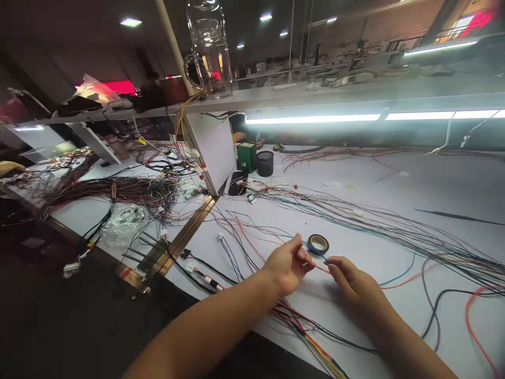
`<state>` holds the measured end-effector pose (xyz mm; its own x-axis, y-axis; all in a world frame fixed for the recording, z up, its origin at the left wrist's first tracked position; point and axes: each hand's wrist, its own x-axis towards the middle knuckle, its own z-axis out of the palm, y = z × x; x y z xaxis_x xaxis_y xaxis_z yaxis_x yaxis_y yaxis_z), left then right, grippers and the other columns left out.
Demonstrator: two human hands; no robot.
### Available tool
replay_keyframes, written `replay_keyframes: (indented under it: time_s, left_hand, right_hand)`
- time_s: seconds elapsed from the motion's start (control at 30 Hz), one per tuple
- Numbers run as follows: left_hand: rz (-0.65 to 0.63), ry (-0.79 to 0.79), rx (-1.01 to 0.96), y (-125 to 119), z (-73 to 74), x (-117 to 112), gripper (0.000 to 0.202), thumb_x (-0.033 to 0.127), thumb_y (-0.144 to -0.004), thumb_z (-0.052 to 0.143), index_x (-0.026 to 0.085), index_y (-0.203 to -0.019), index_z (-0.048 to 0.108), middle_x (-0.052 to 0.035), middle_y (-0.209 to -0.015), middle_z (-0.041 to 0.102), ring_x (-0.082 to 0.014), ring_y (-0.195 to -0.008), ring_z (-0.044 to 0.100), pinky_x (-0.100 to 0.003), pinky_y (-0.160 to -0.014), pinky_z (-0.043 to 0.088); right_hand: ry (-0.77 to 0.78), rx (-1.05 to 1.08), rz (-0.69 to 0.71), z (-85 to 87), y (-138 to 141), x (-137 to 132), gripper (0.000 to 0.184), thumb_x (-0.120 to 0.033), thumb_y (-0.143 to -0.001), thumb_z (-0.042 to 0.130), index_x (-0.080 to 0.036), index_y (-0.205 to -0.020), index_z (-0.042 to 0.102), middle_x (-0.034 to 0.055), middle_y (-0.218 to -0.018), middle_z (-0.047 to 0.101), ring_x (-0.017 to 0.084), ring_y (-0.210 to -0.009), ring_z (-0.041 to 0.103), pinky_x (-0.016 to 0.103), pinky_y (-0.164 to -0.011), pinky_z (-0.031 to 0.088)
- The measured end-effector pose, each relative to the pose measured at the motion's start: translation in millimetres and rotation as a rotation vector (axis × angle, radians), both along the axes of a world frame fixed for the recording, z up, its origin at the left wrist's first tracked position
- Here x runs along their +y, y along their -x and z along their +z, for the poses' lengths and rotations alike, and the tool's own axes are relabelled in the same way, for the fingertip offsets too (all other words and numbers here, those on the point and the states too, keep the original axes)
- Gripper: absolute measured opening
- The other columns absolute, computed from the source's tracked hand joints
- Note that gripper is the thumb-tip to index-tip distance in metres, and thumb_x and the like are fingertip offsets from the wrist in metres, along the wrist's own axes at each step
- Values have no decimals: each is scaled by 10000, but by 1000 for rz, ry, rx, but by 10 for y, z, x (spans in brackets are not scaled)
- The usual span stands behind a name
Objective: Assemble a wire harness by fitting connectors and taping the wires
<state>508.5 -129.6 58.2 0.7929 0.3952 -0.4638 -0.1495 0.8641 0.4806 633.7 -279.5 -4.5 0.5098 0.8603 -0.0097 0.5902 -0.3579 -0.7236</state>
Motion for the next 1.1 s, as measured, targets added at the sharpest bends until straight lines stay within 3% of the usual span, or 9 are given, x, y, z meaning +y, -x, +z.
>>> replay_keyframes:
  time_s: [0.17,0.3,0.37,0.57,0.67,0.73,0.83,1.0,1.1]
  left_hand:
    - [282,-84,-4,157,239,1031,334,383,-885,563,198,-630,451,95,-433,349,-41,-349,369,-170,-470,415]
    - [276,-150,62,403,370,1686,242,359,-896,542,144,-789,570,26,-559,563,-56,-424,519,-176,-500,482]
    - [182,-152,118,491,335,1700,165,261,-890,551,110,-850,603,-62,-722,667,-78,-472,582,-190,-490,498]
    - [-96,-100,166,542,176,1107,78,116,-801,616,83,-857,659,-210,-861,687,-319,-753,689,-414,-571,561]
    - [124,-138,35,527,298,1293,90,152,-858,560,141,-864,649,-90,-782,684,-181,-694,675,-303,-635,563]
    - [342,-176,-32,578,414,1627,151,182,-906,493,152,-837,624,-15,-662,633,-80,-557,612,-174,-558,513]
    - [550,-219,-33,753,505,2093,252,202,-949,400,152,-779,579,30,-561,557,-31,-437,519,-115,-467,436]
    - [534,-222,157,1034,365,2287,129,178,-891,499,126,-796,569,-48,-673,624,-116,-547,601,-225,-514,489]
    - [607,-247,216,1149,306,2320,142,163,-906,449,150,-807,549,-13,-653,597,-100,-545,583,-234,-570,500]
  right_hand:
    - [21,-55,-103,78,60,11,363,-535,-928,299,-284,-1030,540,16,-834,688,262,-743,638,351,-652,452]
    - [23,-94,-104,141,116,87,365,-531,-916,295,-286,-1026,542,2,-693,653,265,-663,628,341,-604,430]
    - [33,-106,-116,144,139,118,368,-524,-925,286,-276,-1046,529,6,-675,643,266,-655,628,341,-596,429]
    - [113,-106,-19,49,124,92,350,-511,-926,294,-281,-1041,532,32,-827,691,276,-738,653,355,-632,461]
    - [110,-143,-128,47,7,39,371,-525,-907,298,-270,-1026,540,42,-840,694,282,-728,656,354,-607,463]
    - [88,-156,-269,80,-92,-10,387,-540,-894,306,-255,-1009,541,51,-807,686,280,-695,650,352,-584,459]
    - [65,-122,-379,128,-191,-72,393,-552,-884,325,-244,-998,541,54,-761,669,272,-667,637,349,-572,459]
    - [79,-80,-320,95,-185,-74,390,-559,-888,331,-260,-1029,538,32,-772,669,264,-695,637,351,-594,472]
    - [104,-107,-283,59,-215,-80,398,-563,-877,341,-262,-1026,555,38,-814,684,269,-709,648,354,-596,479]
